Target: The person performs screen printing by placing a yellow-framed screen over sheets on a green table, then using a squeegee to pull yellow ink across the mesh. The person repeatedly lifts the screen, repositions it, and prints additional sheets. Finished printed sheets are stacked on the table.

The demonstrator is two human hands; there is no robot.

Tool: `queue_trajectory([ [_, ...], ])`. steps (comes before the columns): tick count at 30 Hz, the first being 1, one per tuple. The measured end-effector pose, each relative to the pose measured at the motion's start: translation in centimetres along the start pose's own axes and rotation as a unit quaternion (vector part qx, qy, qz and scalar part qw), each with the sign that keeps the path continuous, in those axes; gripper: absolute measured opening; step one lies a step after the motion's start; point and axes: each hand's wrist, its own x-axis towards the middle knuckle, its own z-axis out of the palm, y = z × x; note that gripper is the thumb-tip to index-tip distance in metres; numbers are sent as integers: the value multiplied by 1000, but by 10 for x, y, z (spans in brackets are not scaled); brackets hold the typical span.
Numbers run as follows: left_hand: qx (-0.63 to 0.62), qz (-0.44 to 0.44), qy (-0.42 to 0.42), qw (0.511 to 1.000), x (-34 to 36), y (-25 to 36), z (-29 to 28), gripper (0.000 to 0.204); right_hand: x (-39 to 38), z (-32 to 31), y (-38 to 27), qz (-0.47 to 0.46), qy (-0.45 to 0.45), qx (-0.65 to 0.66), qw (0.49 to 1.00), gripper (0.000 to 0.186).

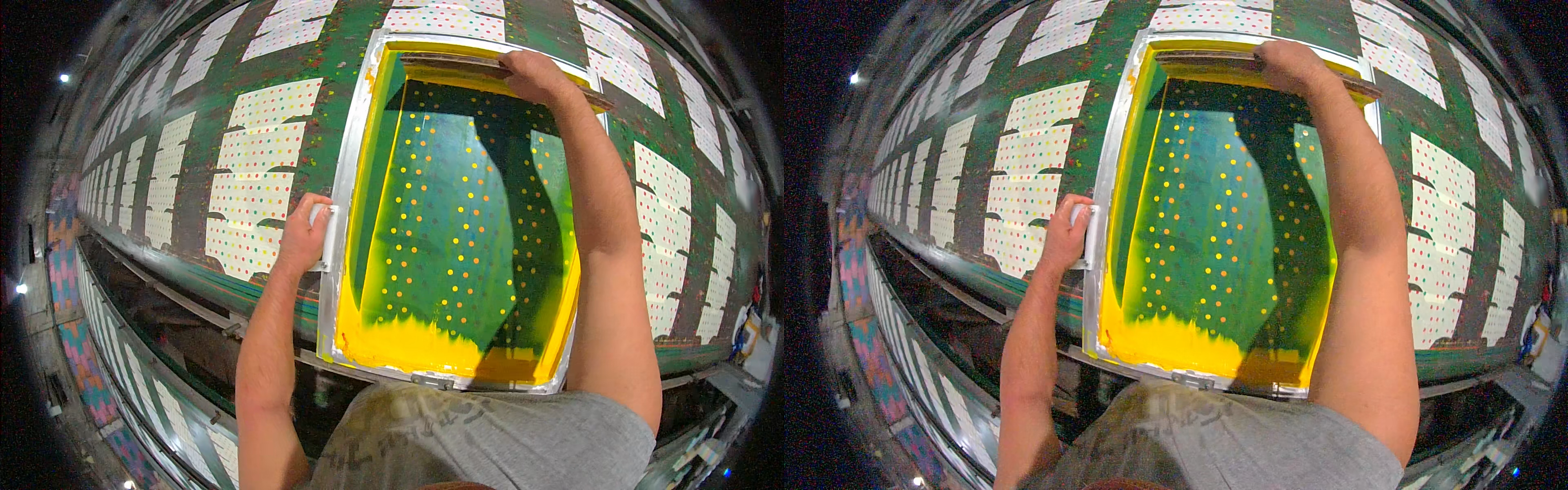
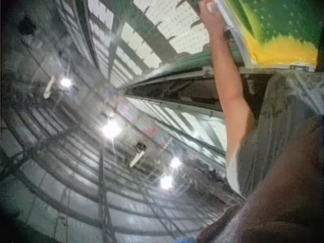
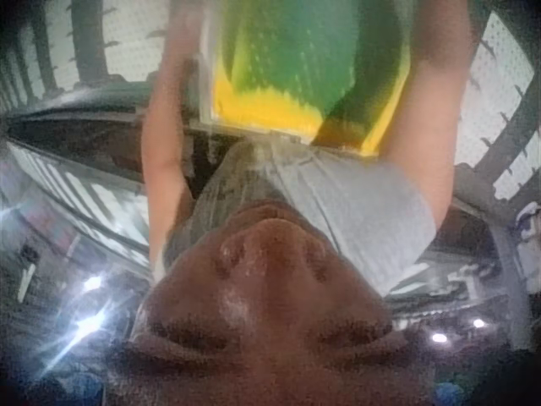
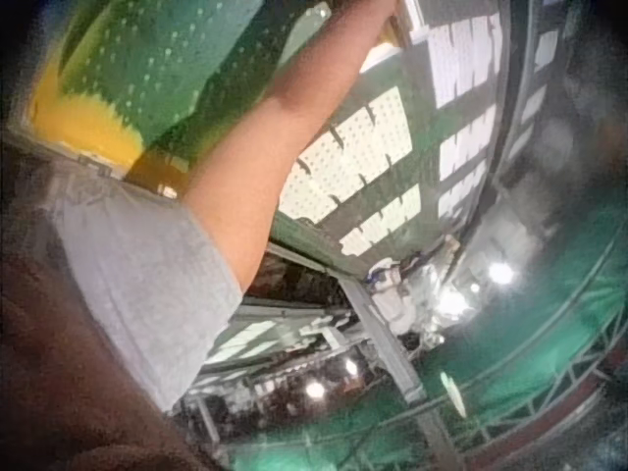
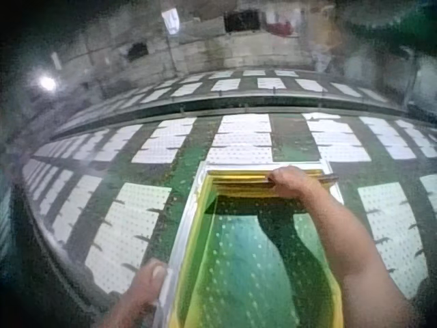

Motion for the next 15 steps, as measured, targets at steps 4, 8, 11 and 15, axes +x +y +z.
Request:
queue_trajectory([
  [4, 4, -3, -5, 1000, 0, -5, 0, 21, -39, -1, -27, -7, -30, -31, 999, 35],
  [8, -7, 19, 6, 1000, 1, -12, 2, 21, -97, 2, -69, 6, -37, -12, 999, 33],
  [11, -16, 29, 11, 999, 2, -14, 2, 21, -140, 2, -103, 13, -49, -4, 999, 31],
  [15, -34, 58, 16, 998, 3, -19, 1, 20, -201, 4, -152, 1, -36, 4, 999, 31],
])
